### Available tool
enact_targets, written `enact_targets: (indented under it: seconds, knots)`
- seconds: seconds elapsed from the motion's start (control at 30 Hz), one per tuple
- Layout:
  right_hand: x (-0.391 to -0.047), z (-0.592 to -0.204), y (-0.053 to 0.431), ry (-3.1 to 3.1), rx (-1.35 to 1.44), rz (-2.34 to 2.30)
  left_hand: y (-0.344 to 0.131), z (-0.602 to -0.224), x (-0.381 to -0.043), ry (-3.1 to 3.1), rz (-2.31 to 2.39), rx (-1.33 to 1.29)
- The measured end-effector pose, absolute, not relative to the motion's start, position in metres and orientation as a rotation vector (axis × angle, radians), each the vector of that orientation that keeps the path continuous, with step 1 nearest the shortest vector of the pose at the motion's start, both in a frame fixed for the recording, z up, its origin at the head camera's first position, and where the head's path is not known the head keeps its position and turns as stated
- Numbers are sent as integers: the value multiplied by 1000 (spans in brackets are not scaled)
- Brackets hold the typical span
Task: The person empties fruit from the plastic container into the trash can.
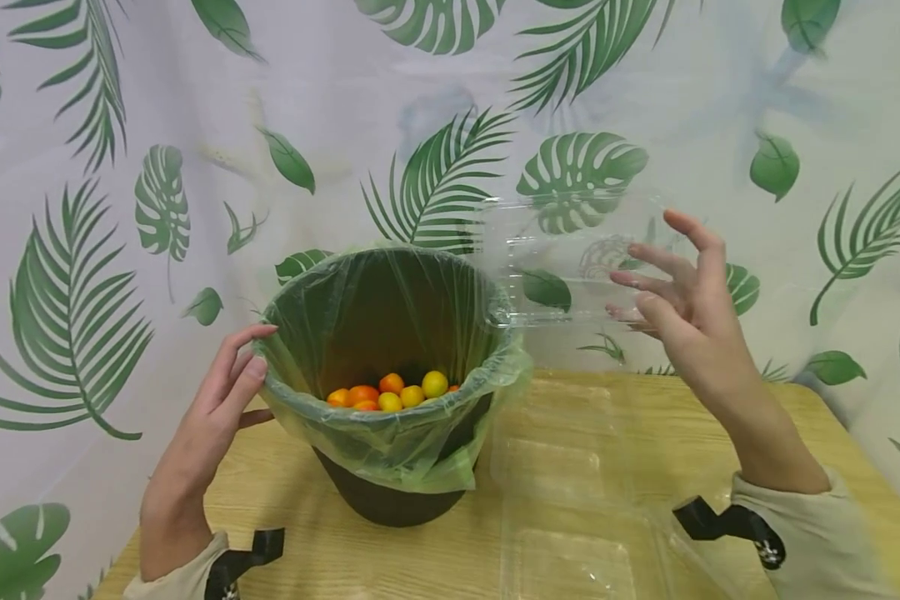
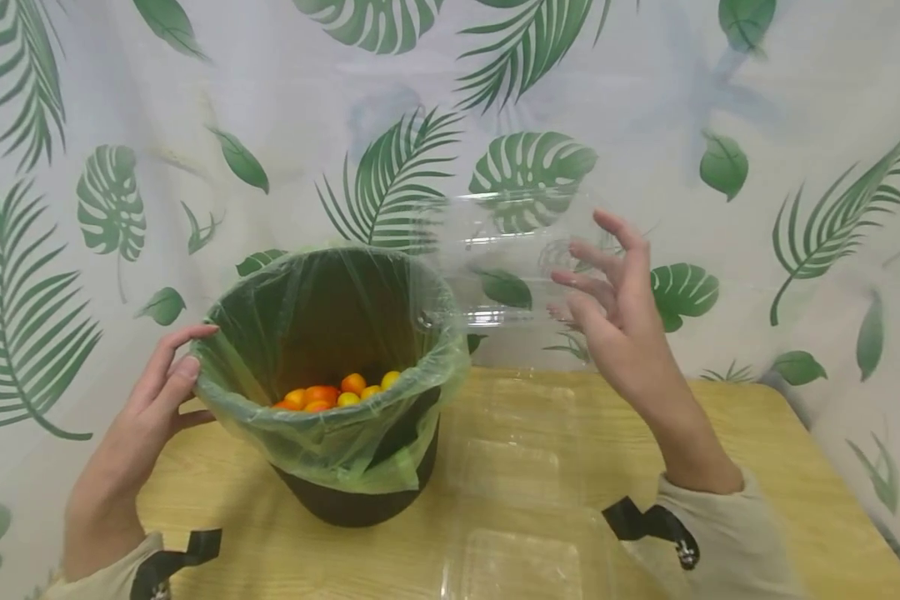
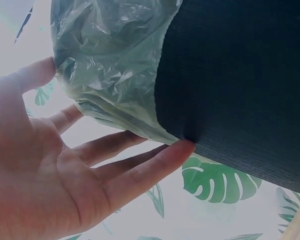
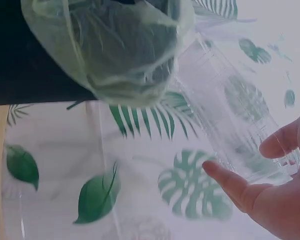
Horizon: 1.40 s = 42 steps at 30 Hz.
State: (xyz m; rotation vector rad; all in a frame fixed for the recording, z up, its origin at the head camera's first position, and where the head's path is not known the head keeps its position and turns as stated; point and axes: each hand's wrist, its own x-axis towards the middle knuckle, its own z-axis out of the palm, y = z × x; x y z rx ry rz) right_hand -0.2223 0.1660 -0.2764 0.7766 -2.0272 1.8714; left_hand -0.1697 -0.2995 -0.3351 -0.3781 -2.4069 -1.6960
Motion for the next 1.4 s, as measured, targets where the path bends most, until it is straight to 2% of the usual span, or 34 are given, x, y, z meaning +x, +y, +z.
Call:
enact_targets:
  seconds: [0.23,0.77,1.0,1.2,1.4]
  knots:
    - [-222,-301,209,-1964,640,1998,-299,-334,-170,-2410,-1695,-382]
    - [-229,-385,317,-2071,364,1991,-301,-335,-169,-2420,-1655,-397]
    - [-231,-414,358,-2486,181,1677,-301,-336,-169,-2417,-1665,-395]
    - [-234,-438,388,-2464,120,2022,-301,-337,-168,-2415,-1678,-390]
    - [-242,-455,401,-2494,-33,2128,-299,-337,-168,-2416,-1671,-379]
